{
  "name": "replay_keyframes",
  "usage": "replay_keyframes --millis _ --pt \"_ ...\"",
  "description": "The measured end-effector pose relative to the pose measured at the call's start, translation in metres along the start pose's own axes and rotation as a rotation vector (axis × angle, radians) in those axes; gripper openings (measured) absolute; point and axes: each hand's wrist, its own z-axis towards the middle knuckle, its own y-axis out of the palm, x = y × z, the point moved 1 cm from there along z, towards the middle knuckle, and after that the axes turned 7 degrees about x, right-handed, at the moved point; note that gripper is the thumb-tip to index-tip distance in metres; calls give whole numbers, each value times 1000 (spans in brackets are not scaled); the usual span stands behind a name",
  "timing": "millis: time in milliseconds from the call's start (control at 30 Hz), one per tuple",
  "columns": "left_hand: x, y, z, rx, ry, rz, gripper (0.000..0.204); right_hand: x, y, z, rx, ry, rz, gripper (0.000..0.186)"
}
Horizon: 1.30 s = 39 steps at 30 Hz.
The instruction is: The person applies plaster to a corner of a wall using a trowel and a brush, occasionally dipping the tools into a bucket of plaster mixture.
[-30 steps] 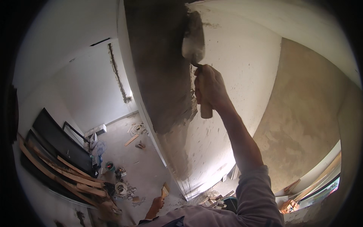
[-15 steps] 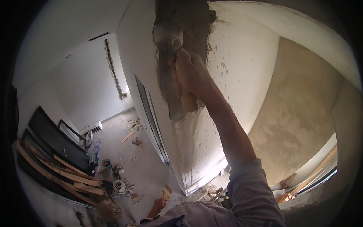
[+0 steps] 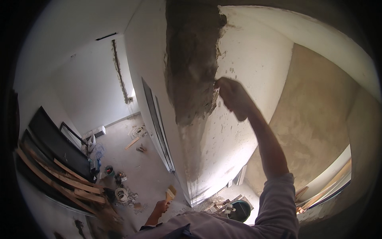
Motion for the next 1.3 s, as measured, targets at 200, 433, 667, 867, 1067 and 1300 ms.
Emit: replay_keyframes --millis 200,433,667,867,1067,1300 --pt "42 24 -39 20 -247 -211 40 -26 -56 74 -30 -180 -71 42" --pt "23 53 -42 79 -373 -271 43 -34 -36 68 -222 -134 -355 32" --pt "45 90 -17 98 -255 -207 46 50 -46 66 -144 -640 -778 18" --pt "47 125 -5 55 -285 -224 47 19 -115 140 52 -1048 -851 13" --pt "30 150 9 125 -263 -379 52 13 -144 116 232 -375 -805 25" --pt "32 117 -9 212 -317 -592 42 89 -62 9 -24 -901 -1024 19"
